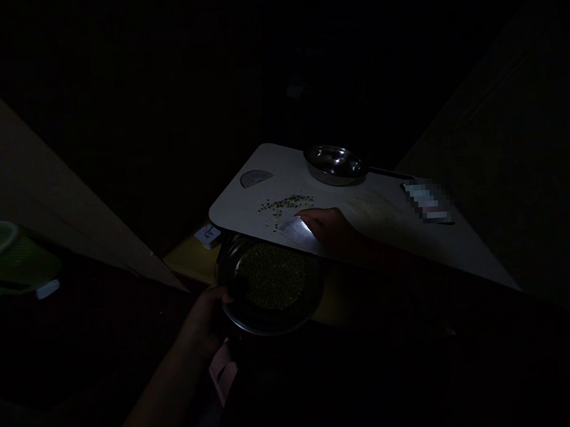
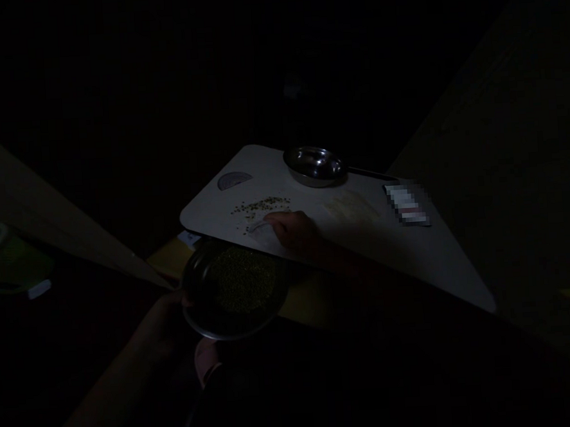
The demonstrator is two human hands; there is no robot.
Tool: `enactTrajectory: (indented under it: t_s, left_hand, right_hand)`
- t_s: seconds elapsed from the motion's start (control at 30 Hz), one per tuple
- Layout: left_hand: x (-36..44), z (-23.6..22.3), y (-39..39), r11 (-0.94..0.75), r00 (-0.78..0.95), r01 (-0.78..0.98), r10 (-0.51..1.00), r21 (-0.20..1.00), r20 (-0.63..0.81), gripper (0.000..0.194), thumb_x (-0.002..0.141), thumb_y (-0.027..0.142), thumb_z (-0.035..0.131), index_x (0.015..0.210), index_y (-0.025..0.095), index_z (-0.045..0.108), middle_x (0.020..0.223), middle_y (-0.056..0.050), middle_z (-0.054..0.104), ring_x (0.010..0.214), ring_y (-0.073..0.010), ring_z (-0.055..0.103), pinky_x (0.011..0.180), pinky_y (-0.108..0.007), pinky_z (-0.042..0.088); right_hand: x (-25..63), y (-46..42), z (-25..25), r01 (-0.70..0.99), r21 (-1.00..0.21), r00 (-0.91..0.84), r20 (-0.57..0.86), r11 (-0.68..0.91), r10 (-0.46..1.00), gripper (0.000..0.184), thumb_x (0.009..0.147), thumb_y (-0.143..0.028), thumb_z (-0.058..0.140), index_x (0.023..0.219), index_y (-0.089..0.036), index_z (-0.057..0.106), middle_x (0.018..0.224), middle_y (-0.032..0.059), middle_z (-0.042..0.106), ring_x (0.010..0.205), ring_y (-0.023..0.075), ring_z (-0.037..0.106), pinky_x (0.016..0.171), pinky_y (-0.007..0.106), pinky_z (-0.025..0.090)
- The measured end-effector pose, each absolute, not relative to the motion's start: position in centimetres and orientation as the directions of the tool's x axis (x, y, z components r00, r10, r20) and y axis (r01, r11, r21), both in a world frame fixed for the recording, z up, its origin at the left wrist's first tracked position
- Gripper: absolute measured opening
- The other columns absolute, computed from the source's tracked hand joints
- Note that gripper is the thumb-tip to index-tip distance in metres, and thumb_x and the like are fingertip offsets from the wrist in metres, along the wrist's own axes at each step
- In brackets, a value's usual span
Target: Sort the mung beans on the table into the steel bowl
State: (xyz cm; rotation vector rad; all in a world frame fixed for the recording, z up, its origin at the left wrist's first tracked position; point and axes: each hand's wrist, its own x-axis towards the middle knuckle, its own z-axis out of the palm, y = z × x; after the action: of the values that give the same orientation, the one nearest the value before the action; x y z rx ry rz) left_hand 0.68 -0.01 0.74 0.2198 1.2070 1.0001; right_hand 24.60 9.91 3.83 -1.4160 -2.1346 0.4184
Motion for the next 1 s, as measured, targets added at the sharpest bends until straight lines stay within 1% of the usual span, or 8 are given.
enactTrajectory:
  t_s: [0.13, 0.23, 0.4, 0.53, 0.63, 0.77, 0.87, 1.0]
  left_hand:
    - [0.9, 1.0, 0.0, 0.579, 0.015, -0.553, 0.726, 0.599, -0.688, 0.023, 0.04, 0.003, 0.054, 0.059, 0.016, 0.057, 0.046, 0.002, 0.053, 0.042, -0.0105, 0.046, 0.043, -0.022, 0.038]
    - [0.8, 0.8, 0.1, 0.582, 0.033, -0.55, 0.732, 0.599, -0.681, 0.026, 0.039, 0.003, 0.054, 0.062, 0.016, 0.058, 0.047, 0.001, 0.055, 0.042, -0.012, 0.048, 0.043, -0.023, 0.039]
    - [0.9, 0.9, 0.0, 0.592, 0.002, -0.54, 0.712, 0.598, -0.702, 0.03, 0.041, 0.003, 0.052, 0.066, 0.016, 0.059, 0.046, 0.002, 0.053, 0.04, -0.012, 0.047, 0.041, -0.022, 0.037]
    - [1.0, 1.3, -0.1, 0.599, -0.003, -0.547, 0.698, 0.585, -0.716, 0.025, 0.043, 0.002, 0.051, 0.063, 0.016, 0.056, 0.045, 0.002, 0.051, 0.04, -0.0111, 0.047, 0.041, -0.021, 0.037]
    - [0.9, 1.2, -0.1, 0.603, -0.002, -0.532, 0.701, 0.595, -0.713, 0.022, 0.044, 0.002, 0.051, 0.061, 0.016, 0.054, 0.045, 0.002, 0.051, 0.039, -0.0111, 0.046, 0.04, -0.021, 0.037]
    - [0.7, 0.6, 0.0, 0.581, 0.028, -0.527, 0.741, 0.62, -0.671, 0.027, 0.042, 0.003, 0.053, 0.064, 0.017, 0.057, 0.046, 0.003, 0.053, 0.039, -0.0116, 0.047, 0.04, -0.021, 0.038]
    - [0.6, 0.5, 0.0, 0.567, 0.028, -0.524, 0.758, 0.636, -0.652, 0.025, 0.04, 0.004, 0.054, 0.061, 0.017, 0.056, 0.045, 0.002, 0.053, 0.04, -0.0123, 0.047, 0.04, -0.022, 0.038]
    - [0.8, 0.8, -0.1, 0.603, 0.015, -0.515, 0.717, 0.609, -0.697, 0.024, 0.04, 0.005, 0.054, 0.06, 0.018, 0.056, 0.046, 0.001, 0.056, 0.042, -0.0131, 0.05, 0.043, -0.023, 0.041]
  right_hand:
    - [24.3, 9.8, 3.6, 0.754, -0.498, -0.348, 0.249, 0.428, 0.904, 0.036, 0.089, -0.025, 0.041, 0.101, -0.02, 0.075, 0.103, 0.0065, 0.076, 0.095, 0.02, 0.069, 0.088, 0.035, 0.051]
    - [24.4, 10.1, 3.3, 0.771, -0.49, -0.318, 0.257, 0.407, 0.912, 0.037, 0.089, -0.025, 0.041, 0.103, -0.02, 0.075, 0.104, 0.0063, 0.076, 0.096, 0.0205, 0.069, 0.089, 0.036, 0.051]
    - [24.5, 10.8, 2.9, 0.781, -0.493, -0.288, 0.261, 0.384, 0.921, 0.037, 0.088, -0.024, 0.041, 0.103, -0.019, 0.075, 0.105, 0.0083, 0.075, 0.099, 0.0219, 0.069, 0.091, 0.037, 0.051]
    - [24.4, 11.5, 2.8, 0.804, -0.474, -0.256, 0.271, 0.36, 0.928, 0.037, 0.088, -0.023, 0.042, 0.107, -0.019, 0.074, 0.111, 0.0085, 0.074, 0.104, 0.0222, 0.068, 0.094, 0.037, 0.05]
    - [24.4, 12.1, 2.7, 0.818, -0.458, -0.243, 0.273, 0.348, 0.931, 0.036, 0.089, -0.023, 0.043, 0.107, -0.02, 0.074, 0.111, 0.0082, 0.074, 0.106, 0.0229, 0.068, 0.094, 0.037, 0.05]
    - [24.4, 12.2, 2.7, 0.792, -0.476, -0.274, 0.284, 0.383, 0.919, 0.035, 0.09, -0.023, 0.045, 0.108, -0.021, 0.074, 0.111, 0.0057, 0.075, 0.104, 0.0214, 0.068, 0.093, 0.037, 0.051]
    - [24.5, 11.7, 3.1, 0.769, -0.501, -0.3, 0.264, 0.396, 0.917, 0.034, 0.089, -0.022, 0.045, 0.107, -0.022, 0.074, 0.111, 0.004, 0.075, 0.105, 0.02, 0.068, 0.095, 0.036, 0.051]
    - [24.6, 10.9, 3.8, 0.75, -0.519, -0.334, 0.236, 0.409, 0.912, 0.035, 0.09, -0.023, 0.044, 0.105, -0.022, 0.074, 0.112, 0.0047, 0.074, 0.106, 0.0186, 0.067, 0.097, 0.035, 0.049]
